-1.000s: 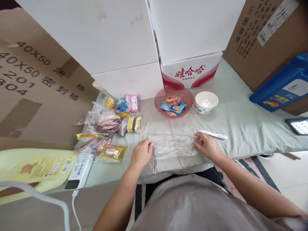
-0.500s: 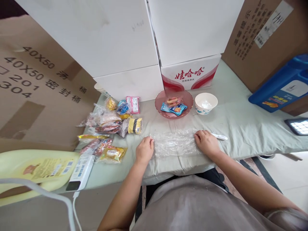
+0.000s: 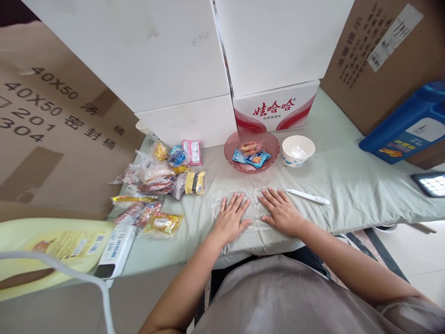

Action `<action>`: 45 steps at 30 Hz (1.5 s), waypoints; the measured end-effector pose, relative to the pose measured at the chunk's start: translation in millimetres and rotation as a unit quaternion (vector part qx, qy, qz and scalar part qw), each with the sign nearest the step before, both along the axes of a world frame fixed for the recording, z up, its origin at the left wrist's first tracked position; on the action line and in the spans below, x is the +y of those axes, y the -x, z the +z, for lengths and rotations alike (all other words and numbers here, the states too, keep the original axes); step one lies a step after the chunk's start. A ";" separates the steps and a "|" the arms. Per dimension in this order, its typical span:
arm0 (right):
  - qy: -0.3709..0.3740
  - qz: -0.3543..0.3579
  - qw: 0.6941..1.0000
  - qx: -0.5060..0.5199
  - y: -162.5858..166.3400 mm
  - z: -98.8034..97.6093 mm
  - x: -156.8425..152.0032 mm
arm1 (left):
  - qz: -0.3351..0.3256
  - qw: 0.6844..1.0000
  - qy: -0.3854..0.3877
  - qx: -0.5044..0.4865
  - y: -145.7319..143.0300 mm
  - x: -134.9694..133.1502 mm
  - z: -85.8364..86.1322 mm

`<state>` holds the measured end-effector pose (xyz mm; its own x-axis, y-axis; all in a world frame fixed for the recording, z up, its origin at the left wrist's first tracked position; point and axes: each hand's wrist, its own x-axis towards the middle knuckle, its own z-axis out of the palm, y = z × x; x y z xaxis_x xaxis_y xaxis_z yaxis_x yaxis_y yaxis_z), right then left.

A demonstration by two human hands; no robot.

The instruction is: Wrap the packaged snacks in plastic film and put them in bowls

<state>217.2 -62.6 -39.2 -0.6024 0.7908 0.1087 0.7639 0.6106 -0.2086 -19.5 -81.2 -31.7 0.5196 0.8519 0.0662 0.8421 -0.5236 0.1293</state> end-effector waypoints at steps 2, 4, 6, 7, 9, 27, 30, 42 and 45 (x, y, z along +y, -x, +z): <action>-0.001 0.000 1.000 0.006 -2.9 0.5 -0.1 | -0.001 1.000 -0.013 -0.016 3.5 -1.2 -0.8; -0.022 0.002 0.999 0.045 -11.4 9.5 -3.4 | 0.004 0.997 -0.054 -0.059 9.9 -6.7 6.4; -0.044 0.009 0.994 0.104 -24.3 22.4 -9.6 | 0.011 0.989 -0.092 -0.114 19.3 -15.2 18.7; -0.050 0.019 0.990 0.129 -31.9 28.1 -13.2 | 0.009 0.986 -0.100 -0.134 25.3 -19.9 25.2; -0.042 0.047 0.986 0.152 -47.8 34.3 -20.4 | -0.010 0.986 -0.084 -0.145 39.8 -28.5 35.5; 0.043 -0.098 0.976 0.187 -59.5 24.2 -14.0 | 0.170 0.961 0.009 -0.220 79.6 -17.9 25.6; 0.038 -0.181 0.976 0.113 -46.3 20.1 2.3 | 0.218 0.961 -0.021 -0.167 71.5 2.0 17.9; -0.103 -0.191 0.976 0.030 -32.8 22.4 13.3 | 0.232 0.954 -0.185 -0.050 43.5 7.1 24.3; -0.117 -0.041 0.991 0.057 -17.5 20.3 7.3 | 0.122 0.975 -0.175 -0.068 12.7 -5.5 27.1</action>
